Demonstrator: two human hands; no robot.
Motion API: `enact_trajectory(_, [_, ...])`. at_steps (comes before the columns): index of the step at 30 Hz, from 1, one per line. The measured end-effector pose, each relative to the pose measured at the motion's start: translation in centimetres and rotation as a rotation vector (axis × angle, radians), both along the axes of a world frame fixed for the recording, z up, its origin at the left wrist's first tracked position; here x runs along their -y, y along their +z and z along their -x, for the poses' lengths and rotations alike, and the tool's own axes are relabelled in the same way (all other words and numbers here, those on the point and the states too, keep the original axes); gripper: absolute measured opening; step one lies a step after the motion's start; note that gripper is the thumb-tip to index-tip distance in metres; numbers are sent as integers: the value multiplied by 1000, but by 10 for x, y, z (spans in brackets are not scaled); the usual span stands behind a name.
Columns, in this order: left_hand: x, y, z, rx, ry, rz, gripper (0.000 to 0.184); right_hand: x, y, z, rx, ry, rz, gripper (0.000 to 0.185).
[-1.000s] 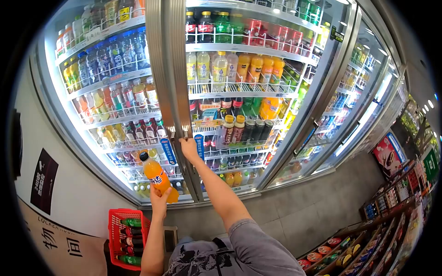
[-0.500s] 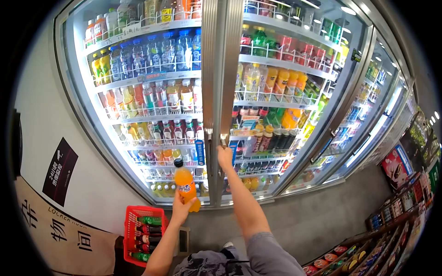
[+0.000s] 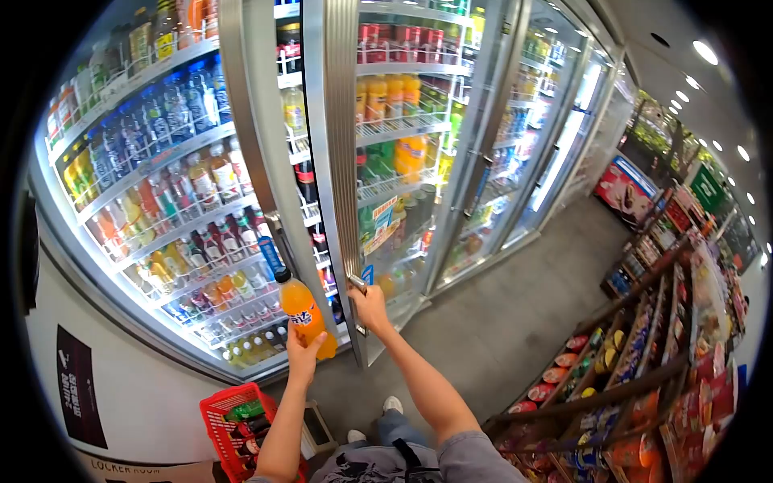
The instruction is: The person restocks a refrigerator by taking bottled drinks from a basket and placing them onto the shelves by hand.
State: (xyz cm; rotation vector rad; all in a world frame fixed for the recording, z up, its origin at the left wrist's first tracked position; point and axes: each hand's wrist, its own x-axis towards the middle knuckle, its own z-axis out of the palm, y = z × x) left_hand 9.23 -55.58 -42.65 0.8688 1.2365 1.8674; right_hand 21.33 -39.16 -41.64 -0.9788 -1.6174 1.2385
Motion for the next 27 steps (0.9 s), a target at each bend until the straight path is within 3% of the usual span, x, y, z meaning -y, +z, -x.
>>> enact_trajectory(6, [-20,-1,-48,7,-169,1,69,35,-15,-92,-364,-166,60,46])
enact_trajectory(17, [-83,26,-170,47,-549,-79,79,45,-5,-263,-229,-776,-80,60])
enact_trajectory(19, [-98,21,-190,44,-585,-87,79,44,3,-292,-256,-880,-132,58])
enact_trajectory(21, [-111,10,-203,-64,-596,-69,78,37,-8,-334,-95,-989,-135,50])
enact_trajectory(23, [-120,19,-211,-116,-549,-57,78,28,-11,-349,-159,-1155,-251,36])
enact_trajectory(26, [-140,26,-233,3,-652,-57,78,37,37,-352,-285,-1471,-359,23])
enact_trajectory(27, [-149,28,-239,7,-667,-70,78,37,39,-353,-224,-1455,-618,21])
